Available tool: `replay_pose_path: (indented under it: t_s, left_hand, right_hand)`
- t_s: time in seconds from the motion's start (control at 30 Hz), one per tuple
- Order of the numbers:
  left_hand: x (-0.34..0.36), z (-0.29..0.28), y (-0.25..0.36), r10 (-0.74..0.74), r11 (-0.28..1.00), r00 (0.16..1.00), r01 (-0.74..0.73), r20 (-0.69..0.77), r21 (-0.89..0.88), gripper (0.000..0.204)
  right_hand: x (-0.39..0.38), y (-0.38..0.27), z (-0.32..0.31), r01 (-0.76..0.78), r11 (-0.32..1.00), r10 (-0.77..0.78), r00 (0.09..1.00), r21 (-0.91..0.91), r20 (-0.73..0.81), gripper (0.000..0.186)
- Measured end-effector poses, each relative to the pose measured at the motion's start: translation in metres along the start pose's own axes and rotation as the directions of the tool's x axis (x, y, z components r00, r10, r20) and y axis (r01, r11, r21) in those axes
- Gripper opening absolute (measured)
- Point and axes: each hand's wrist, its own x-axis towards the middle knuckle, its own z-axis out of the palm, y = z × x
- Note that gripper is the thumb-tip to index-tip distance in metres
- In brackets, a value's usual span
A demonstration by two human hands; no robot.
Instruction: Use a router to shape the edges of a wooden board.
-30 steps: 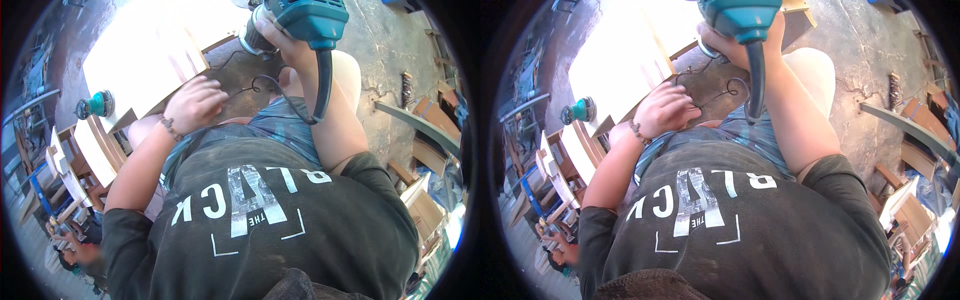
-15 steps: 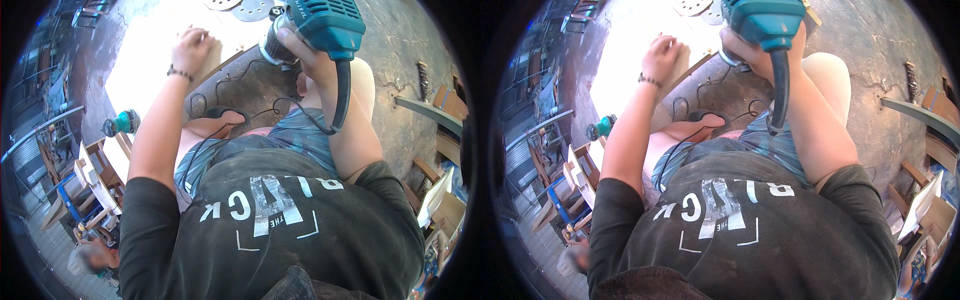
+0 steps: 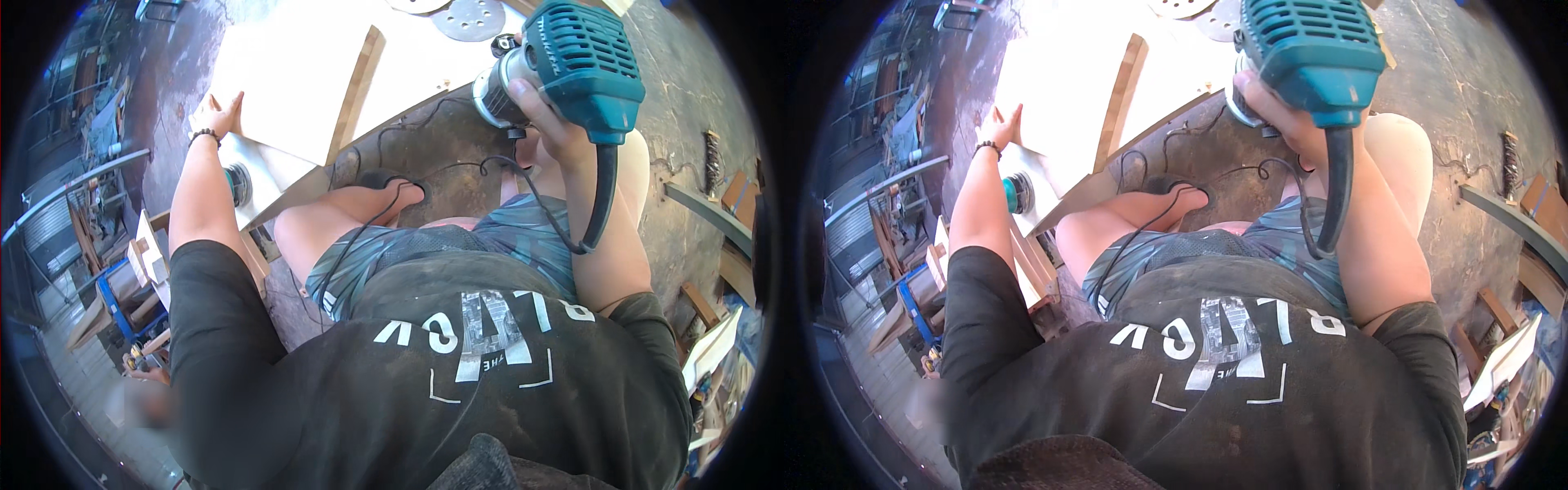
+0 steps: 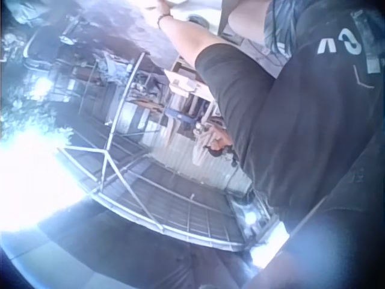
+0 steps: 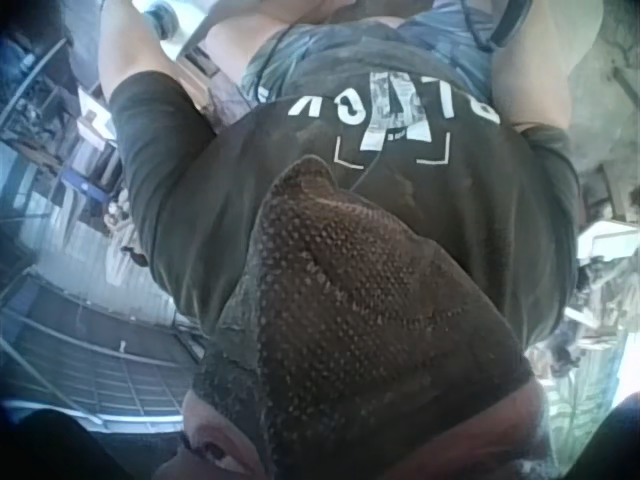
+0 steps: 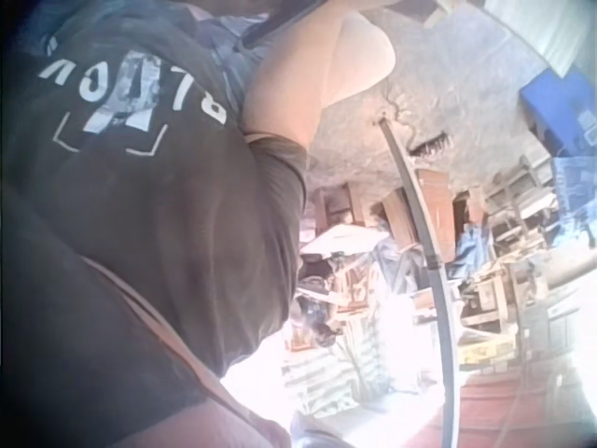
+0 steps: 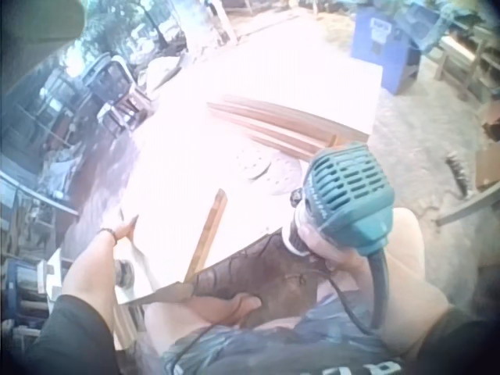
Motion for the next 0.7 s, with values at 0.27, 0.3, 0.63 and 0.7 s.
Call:
replay_pose_path:
  t_s: [0.27, 0.3, 0.63, 0.7]
  left_hand:
    - [-0.034, -0.019, 0.016, 0.007, 0.958, 0.999, -0.018, -0.038, -0.288, 0.086]
    - [-0.041, -0.020, 0.018, 0.064, 0.951, 0.995, -0.085, -0.081, -0.297, 0.084]
    - [-0.099, 0.052, 0.015, 0.216, 0.975, 0.963, -0.223, -0.164, -0.024, 0.072]
    - [-0.116, 0.058, 0.010, 0.156, 0.988, 0.980, -0.156, 0.120, -0.010, 0.073]
  right_hand:
    - [0.005, 0.003, 0.008, 0.021, 1.000, -0.021, 0.999, -0.016, 0.030, 0.042]
    - [0.005, 0.003, 0.008, 0.025, 1.000, -0.025, 0.999, -0.017, 0.030, 0.043]
    - [0.005, 0.003, 0.004, 0.082, 0.997, -0.083, 0.996, 0.009, 0.027, 0.048]
    - [0.004, 0.001, 0.001, 0.090, 0.994, -0.087, 0.995, -0.062, 0.055, 0.047]
